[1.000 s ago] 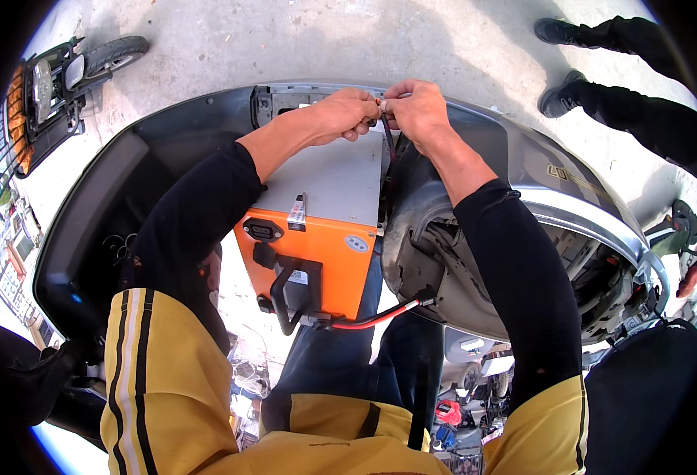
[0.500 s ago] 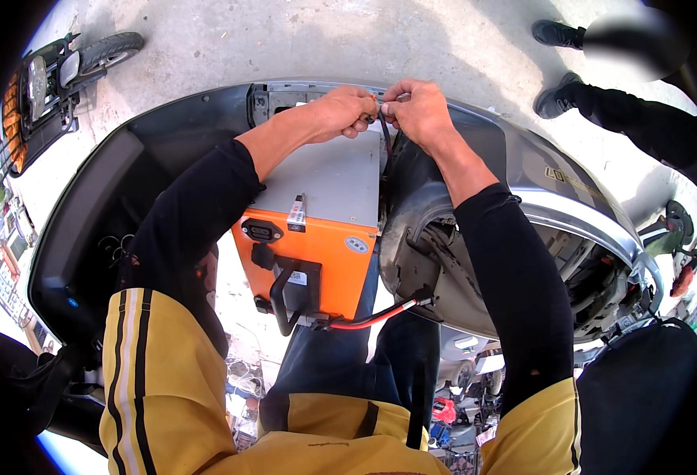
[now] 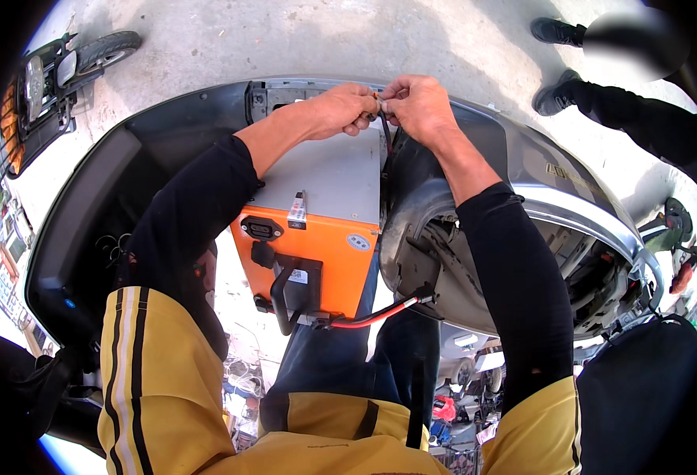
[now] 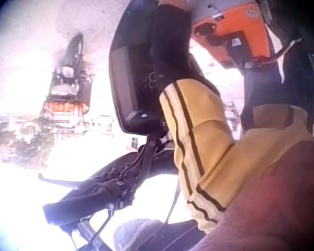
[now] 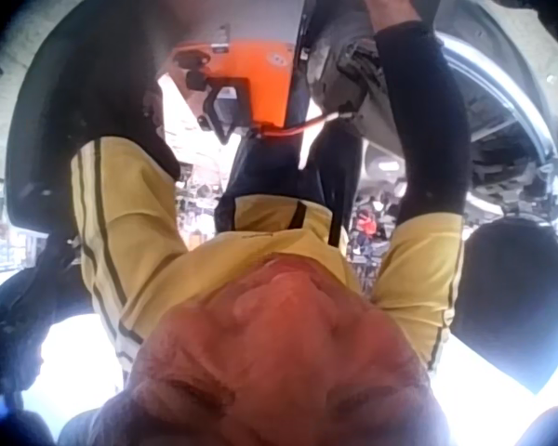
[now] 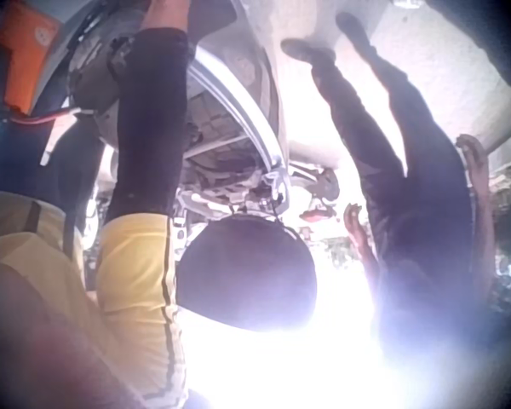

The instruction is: The person connects wires to an orange battery pack and secures it inside the under-seat compartment of an electric scooter. They then use a screwdriver to tighten screws on the battery and scooter frame.

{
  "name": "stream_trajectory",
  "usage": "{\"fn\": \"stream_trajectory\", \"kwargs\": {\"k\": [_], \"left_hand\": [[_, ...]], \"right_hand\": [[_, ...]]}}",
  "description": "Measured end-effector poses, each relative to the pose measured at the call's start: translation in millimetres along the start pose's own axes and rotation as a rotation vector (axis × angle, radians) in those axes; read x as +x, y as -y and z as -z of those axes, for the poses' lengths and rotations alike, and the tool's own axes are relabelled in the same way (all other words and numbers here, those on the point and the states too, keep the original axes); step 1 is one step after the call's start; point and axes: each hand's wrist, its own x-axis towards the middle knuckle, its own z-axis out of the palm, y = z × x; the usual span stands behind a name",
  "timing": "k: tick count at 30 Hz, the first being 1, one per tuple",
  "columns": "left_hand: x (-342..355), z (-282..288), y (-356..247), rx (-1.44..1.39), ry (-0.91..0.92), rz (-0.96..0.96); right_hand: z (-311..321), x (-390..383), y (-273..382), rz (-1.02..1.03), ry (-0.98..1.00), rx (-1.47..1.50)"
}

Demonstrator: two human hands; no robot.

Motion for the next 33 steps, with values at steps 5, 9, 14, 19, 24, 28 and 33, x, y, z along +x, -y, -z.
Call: {"fn": "stream_trajectory", "kwargs": {"k": [5,9,14,19,24,28,33], "left_hand": [[0.9,3.3,2.3,-0.031,0.009,0.000],[-3.4,1.3,0.3,-0.124,-0.031,0.014],[-2.9,1.0,-0.8,-0.119,-0.038,0.019],[-2.3,1.6,2.4,-0.056,-0.012,-0.006],[-1.2,3.5,0.0,-0.045,-0.015,0.012],[-4.0,6.5,-4.5,-0.089,0.003,0.038],[-1.8,7.8,-5.3,-0.094,-0.012,0.048]], "right_hand": [[-5.2,-0.6,1.7,0.066,-0.036,-0.103],[-4.8,-10.7,10.4,0.153,-0.098,-0.190],[-8.6,-3.9,0.8,0.109,-0.059,-0.097],[-12.3,-1.3,-1.3,-0.079,0.002,0.121],[-7.6,-1.5,-1.6,-0.098,0.016,0.207],[-0.8,-3.3,2.2,-0.123,0.046,0.271],[2.5,-4.1,3.9,-0.118,0.069,0.347]]}}
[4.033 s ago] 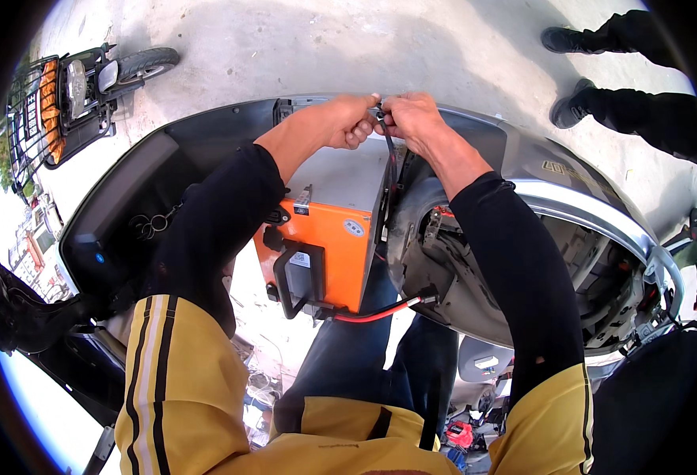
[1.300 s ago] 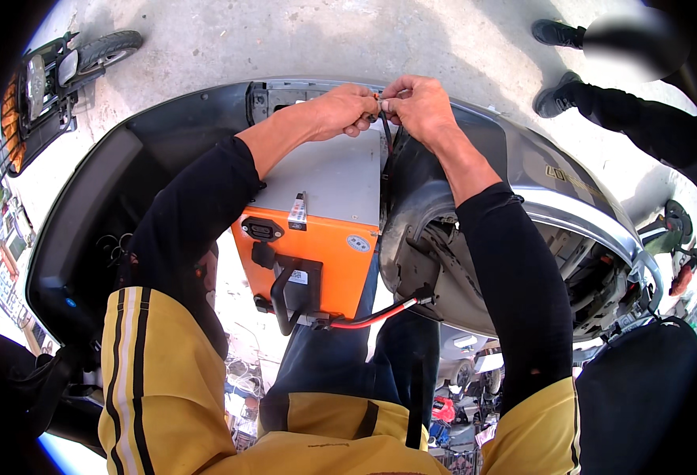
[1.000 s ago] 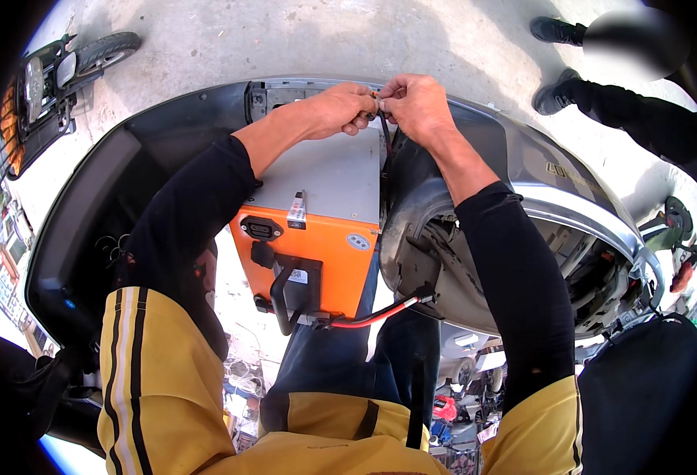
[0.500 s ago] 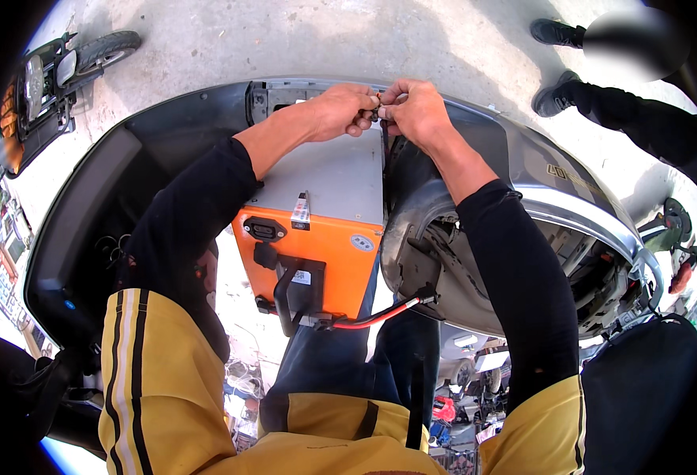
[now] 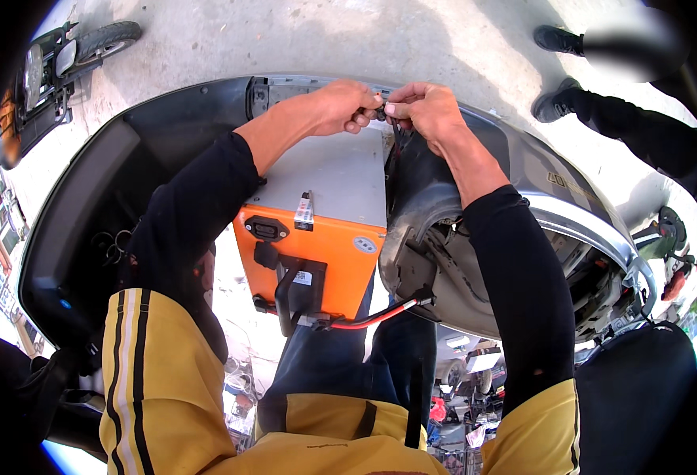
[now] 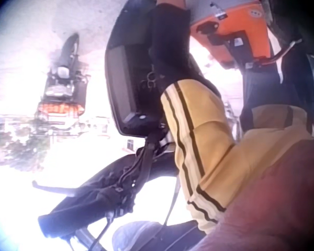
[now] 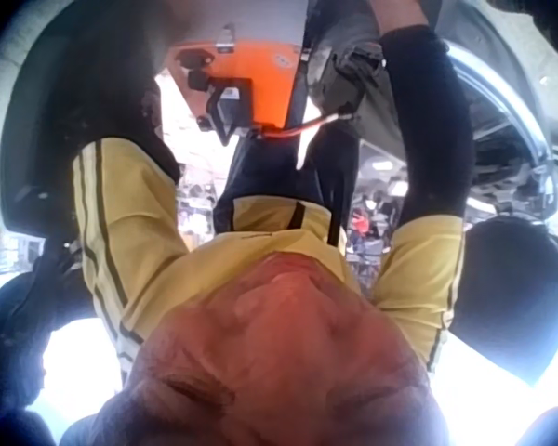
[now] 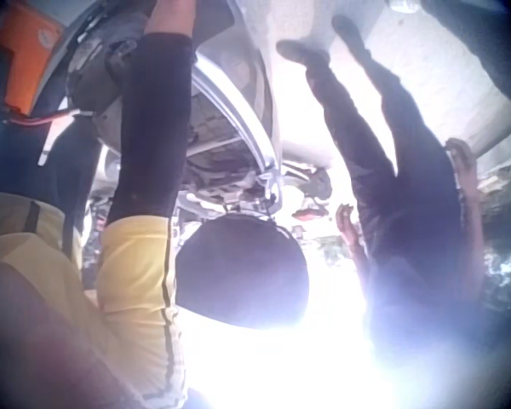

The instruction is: The person connects wires to an orange battery pack and secures it inside the under-seat compartment of an electric scooter. They then use a screwdriver to tighten screws on the battery and scooter frame.

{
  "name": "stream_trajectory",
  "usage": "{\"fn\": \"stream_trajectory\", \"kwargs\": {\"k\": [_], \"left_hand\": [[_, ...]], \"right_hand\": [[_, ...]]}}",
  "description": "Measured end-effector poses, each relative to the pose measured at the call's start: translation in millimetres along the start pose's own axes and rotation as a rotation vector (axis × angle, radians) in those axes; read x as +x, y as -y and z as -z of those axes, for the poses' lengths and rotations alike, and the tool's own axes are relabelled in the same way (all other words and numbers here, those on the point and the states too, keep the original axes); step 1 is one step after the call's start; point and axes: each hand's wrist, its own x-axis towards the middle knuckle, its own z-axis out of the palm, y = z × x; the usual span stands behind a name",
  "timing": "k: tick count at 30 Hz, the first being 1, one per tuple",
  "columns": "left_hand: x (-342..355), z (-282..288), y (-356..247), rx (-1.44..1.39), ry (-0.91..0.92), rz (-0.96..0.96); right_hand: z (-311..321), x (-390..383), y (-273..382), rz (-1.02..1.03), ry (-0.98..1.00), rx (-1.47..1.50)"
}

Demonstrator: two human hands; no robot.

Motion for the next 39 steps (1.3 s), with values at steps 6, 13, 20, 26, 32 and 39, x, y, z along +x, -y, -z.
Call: {"fn": "stream_trajectory", "kwargs": {"k": [6,13,20,26,32,39], "left_hand": [[2.2,0.8,-0.4,0.015,0.010,0.010],[0.3,-1.2,-0.1,-0.094,0.004,0.014],[2.3,1.1,-0.5,-0.036,0.038,0.000],[1.2,-0.5,-1.1,-0.019,0.032,0.003],[1.7,2.1,3.1,-0.028,0.051,0.002],[0.7,1.4,6.3,-0.098,0.087,0.010]], "right_hand": [[-0.1,-1.8,3.3,-0.002,0.027,-0.012],[3.4,-2.3,5.0,0.002,0.055,-0.055],[2.3,-3.9,4.2,-0.016,0.033,-0.046],[4.2,-2.1,2.3,-0.041,0.057,-0.030],[2.4,-8.4,9.2,-0.138,0.103,0.005],[2.5,-4.5,3.6,-0.107,0.050,0.003]]}}
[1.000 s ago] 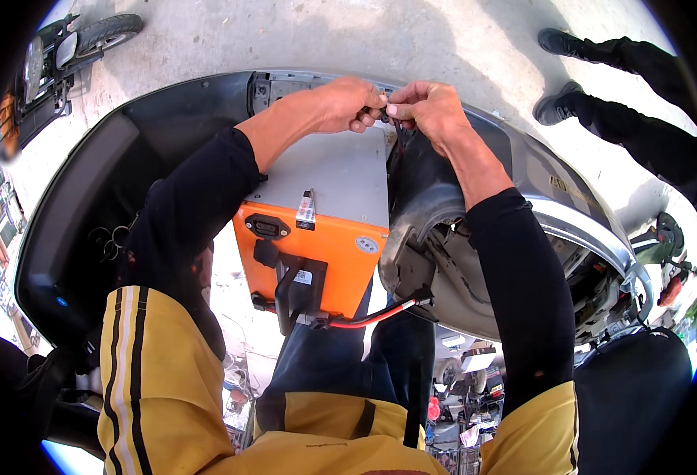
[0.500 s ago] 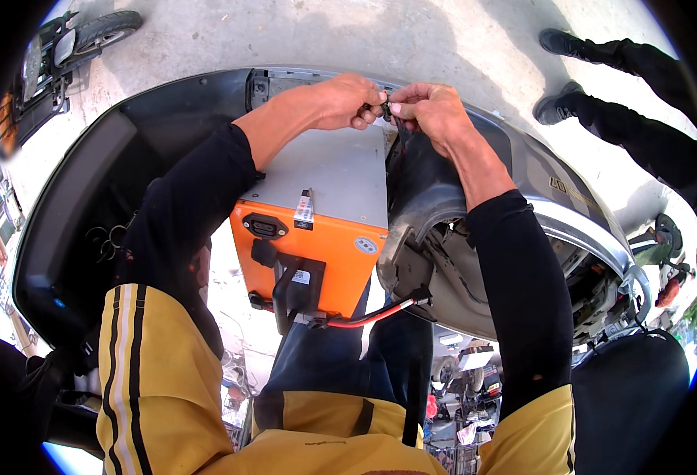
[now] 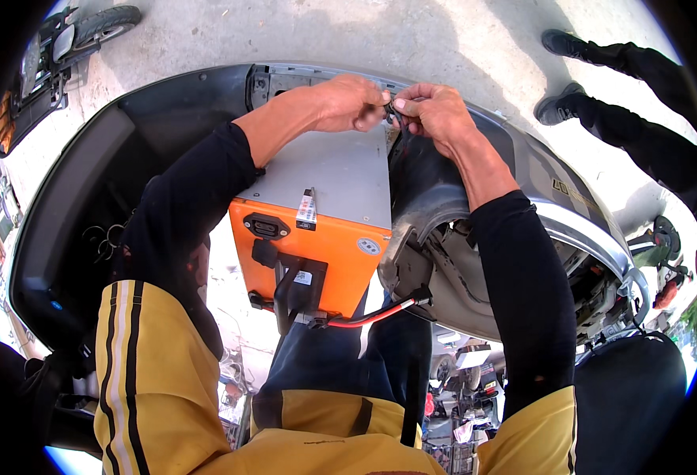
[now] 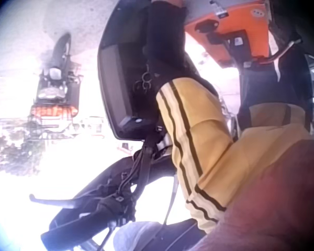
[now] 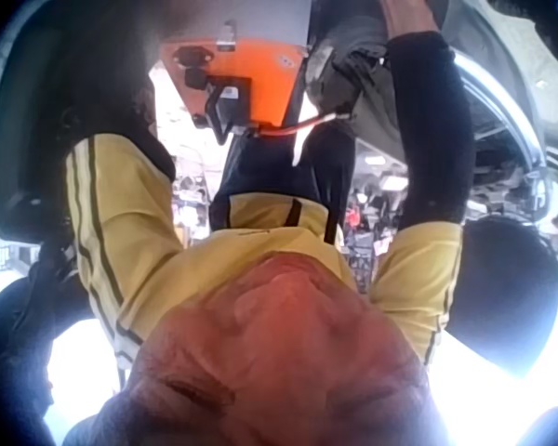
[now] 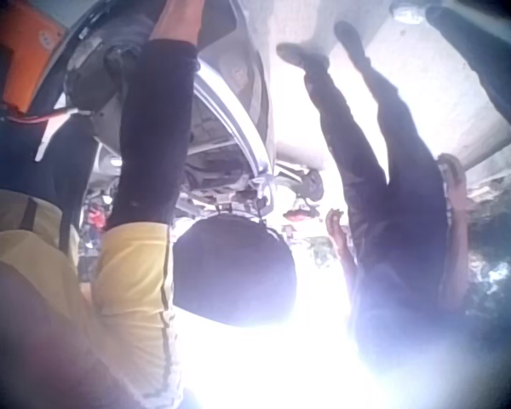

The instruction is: The person connects wires to an orange battery pack and secures it inside the under-seat compartment of an electric scooter. They then use a screwdriver to tighten screws on the battery and scooter frame.

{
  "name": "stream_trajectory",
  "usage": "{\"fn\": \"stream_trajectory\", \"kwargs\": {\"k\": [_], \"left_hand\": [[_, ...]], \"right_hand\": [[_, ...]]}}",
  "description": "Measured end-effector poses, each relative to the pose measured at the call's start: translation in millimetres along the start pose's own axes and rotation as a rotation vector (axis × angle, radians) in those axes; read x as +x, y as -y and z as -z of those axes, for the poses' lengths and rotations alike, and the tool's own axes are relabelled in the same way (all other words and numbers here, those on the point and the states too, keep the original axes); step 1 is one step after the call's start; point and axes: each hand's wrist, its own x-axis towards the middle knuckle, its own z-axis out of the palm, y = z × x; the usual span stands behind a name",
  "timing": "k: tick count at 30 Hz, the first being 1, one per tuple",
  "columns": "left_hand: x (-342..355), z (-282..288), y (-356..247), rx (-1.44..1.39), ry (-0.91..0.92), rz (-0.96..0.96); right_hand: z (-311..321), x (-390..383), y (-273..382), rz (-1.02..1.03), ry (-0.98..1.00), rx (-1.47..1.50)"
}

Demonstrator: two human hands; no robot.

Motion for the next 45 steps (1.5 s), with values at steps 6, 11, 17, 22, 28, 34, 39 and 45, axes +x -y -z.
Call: {"fn": "stream_trajectory", "kwargs": {"k": [6,11,17,22,28,34,39,45], "left_hand": [[5.3,-0.4,4.8,-0.086,0.008,-0.006],[4.3,-1.1,1.4,-0.106,0.013,0.001],[3.9,-2.0,1.8,-0.132,0.007,-0.006],[6.4,-2.8,-0.1,-0.089,-0.035,-0.004],[4.6,-4.1,-2.6,-0.007,-0.054,-0.013],[1.9,-6.8,-4.7,0.054,-0.073,-0.026],[4.1,-1.8,-4.0,0.081,-0.065,-0.032],[5.5,-0.2,-0.1,-0.010,-0.052,-0.037]], "right_hand": [[-4.3,0.2,-1.0,0.108,-0.049,-0.071],[-7.1,3.2,-5.4,0.097,-0.112,-0.007],[-7.4,2.6,-4.1,0.059,-0.119,0.013],[-13.4,-6.6,3.9,0.023,-0.129,0.029],[-12.5,-4.7,1.0,0.080,-0.132,-0.018],[-14.8,-2.4,-1.1,0.129,-0.138,-0.059],[-15.1,0.3,-3.2,0.182,-0.120,-0.123],[-15.1,1.1,-6.8,0.203,-0.104,-0.152]]}}
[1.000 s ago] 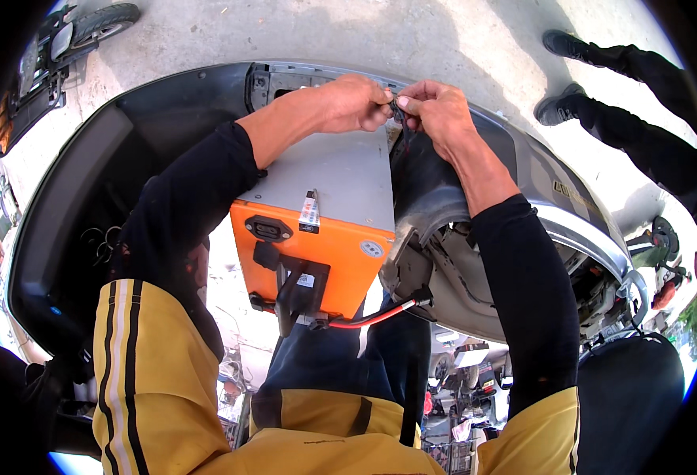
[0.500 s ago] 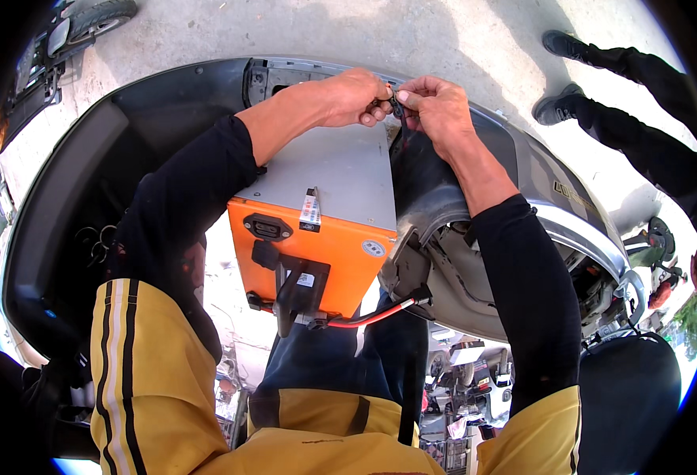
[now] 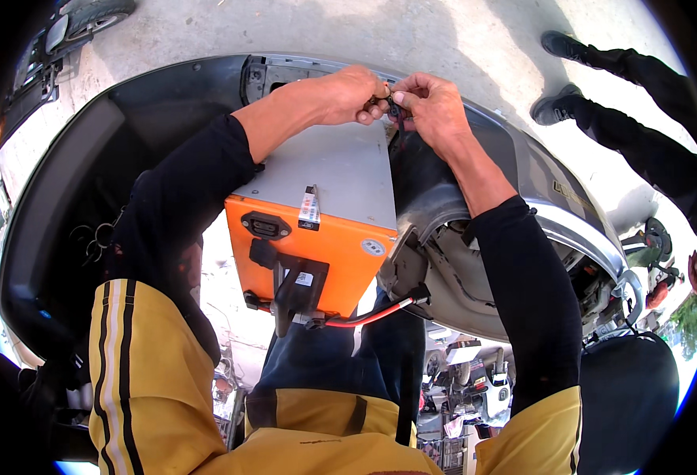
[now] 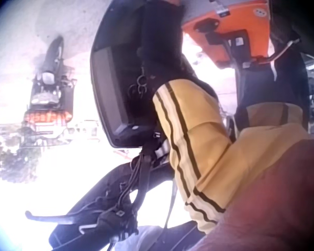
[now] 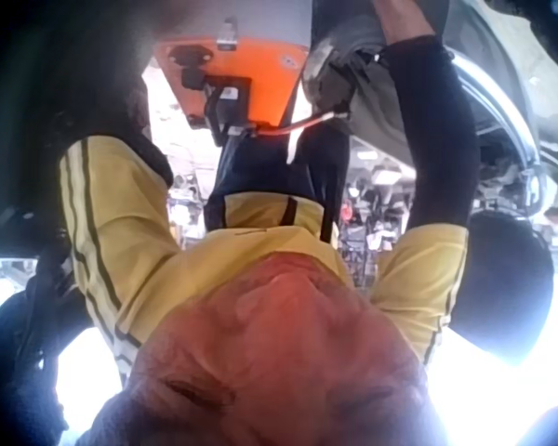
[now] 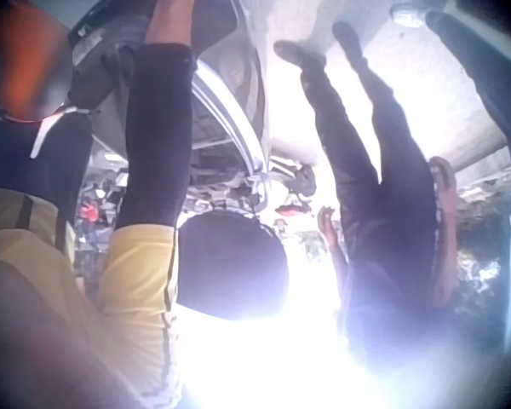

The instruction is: The person connects wires to an orange battery pack and secures it inside the under-seat compartment of an electric scooter. They then use a screwdriver to tighten screws on the battery and scooter frame.

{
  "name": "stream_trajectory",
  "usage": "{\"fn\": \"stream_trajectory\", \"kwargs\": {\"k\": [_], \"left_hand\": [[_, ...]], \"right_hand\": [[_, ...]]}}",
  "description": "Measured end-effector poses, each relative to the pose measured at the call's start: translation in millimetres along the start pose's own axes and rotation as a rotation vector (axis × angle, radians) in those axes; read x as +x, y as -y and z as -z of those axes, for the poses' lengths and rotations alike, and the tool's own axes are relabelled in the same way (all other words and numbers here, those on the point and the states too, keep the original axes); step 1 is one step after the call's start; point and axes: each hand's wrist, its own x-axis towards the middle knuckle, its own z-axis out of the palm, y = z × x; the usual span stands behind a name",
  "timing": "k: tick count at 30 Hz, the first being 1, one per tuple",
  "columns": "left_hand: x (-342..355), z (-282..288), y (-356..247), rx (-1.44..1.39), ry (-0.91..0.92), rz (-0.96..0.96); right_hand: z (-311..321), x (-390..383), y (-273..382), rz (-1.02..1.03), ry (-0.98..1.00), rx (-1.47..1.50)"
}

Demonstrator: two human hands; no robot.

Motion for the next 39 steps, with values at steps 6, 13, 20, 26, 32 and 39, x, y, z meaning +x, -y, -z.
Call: {"fn": "stream_trajectory", "kwargs": {"k": [6,13,20,26,32,39], "left_hand": [[-0.6,-2.3,-0.9,-0.027,-0.041,-0.005],[-0.5,-2.7,-1.5,0.026,-0.038,-0.024],[2.8,1.1,3.7,0.166,-0.010,-0.065],[-0.8,-4.2,3.2,0.251,-0.018,-0.081],[-0.6,-1.1,1.3,0.217,0.028,-0.072],[3.5,-0.1,0.8,0.063,-0.046,-0.053]], "right_hand": [[2.0,-8.4,8.9,-0.135,0.022,0.129],[9.1,-7.0,11.0,-0.314,0.050,0.276],[11.5,-3.7,9.4,-0.349,0.091,0.296],[11.1,0.0,8.3,-0.458,0.080,0.324],[10.9,-0.5,6.9,-0.468,0.092,0.367],[-10.2,-1.8,-0.9,0.065,-0.117,-0.318]]}}
